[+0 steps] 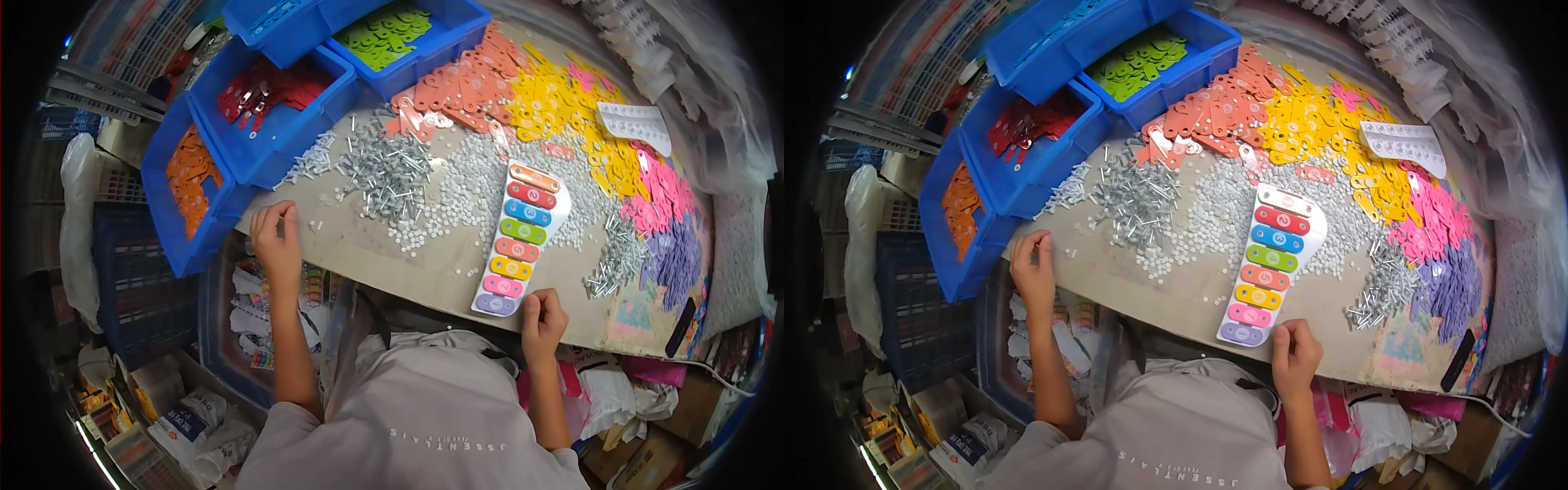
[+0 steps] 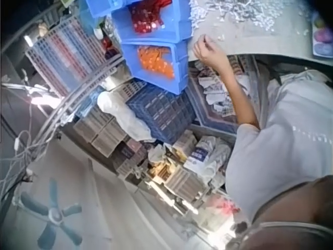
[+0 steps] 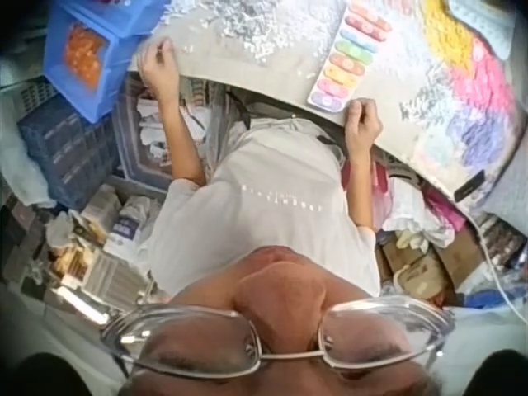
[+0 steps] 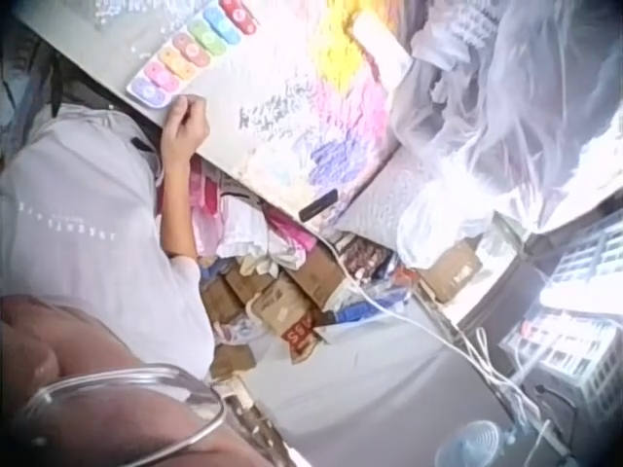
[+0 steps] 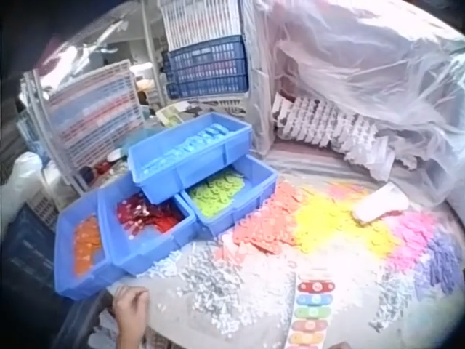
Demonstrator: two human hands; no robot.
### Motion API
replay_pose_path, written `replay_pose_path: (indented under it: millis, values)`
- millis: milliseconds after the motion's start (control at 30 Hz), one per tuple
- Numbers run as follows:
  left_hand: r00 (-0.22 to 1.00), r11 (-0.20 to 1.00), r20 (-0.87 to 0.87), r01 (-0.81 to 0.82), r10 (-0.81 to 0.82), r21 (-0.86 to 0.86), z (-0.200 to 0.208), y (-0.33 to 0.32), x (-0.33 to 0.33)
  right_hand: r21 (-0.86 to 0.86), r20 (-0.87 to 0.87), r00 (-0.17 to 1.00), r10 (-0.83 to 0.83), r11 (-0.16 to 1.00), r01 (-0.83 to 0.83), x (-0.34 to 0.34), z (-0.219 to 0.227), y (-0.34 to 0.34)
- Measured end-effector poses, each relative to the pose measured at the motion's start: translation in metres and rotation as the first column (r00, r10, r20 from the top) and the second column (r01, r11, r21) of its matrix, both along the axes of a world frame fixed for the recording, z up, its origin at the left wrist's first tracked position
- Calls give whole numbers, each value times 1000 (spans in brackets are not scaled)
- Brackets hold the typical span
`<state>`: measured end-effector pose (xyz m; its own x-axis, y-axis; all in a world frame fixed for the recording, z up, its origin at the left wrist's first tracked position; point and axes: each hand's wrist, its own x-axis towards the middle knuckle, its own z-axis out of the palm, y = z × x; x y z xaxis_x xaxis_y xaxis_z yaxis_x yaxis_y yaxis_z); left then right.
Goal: Assembling small colorful plastic caps into white base strip holders.
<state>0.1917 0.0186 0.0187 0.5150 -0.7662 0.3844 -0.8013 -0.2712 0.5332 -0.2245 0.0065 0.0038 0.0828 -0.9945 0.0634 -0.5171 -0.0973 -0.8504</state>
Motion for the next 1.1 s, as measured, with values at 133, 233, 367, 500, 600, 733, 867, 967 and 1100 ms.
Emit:
replay_pose_path:
  millis: [133,233,367,500,600,733,867,967,1100]
  values:
    - [998,999,63,31,-30,-29,-7,-15,7,21,-34,999,-11,1000,12,3,7,-3]
    - [973,999,229,34,-36,12,-3,-33,2,12,-27,999,-18,1000,18,3,4,-3]
    - [973,996,228,-42,22,84,-7,-48,-10,10,-27,999,-26,1000,26,4,7,-1]
    - [981,990,177,-96,77,99,-16,-50,-15,-10,-26,999,-27,1000,26,7,6,-1]
    - [995,996,103,-25,17,84,-22,-44,-20,-23,-44,999,-19,1000,18,5,4,-2]
    - [993,1000,116,11,-14,25,-15,-37,-36,12,-50,999,-17,1000,18,5,7,-2]
    - [976,996,205,-78,67,45,-8,-42,-24,-39,-40,999,-17,999,15,3,6,-2]
    - [980,988,192,-83,57,130,-23,-47,-15,-27,-49,998,-49,998,48,4,9,-2]
    - [979,997,195,59,-66,45,-43,-41,-12,-66,-85,996,-35,997,29,3,8,-2]
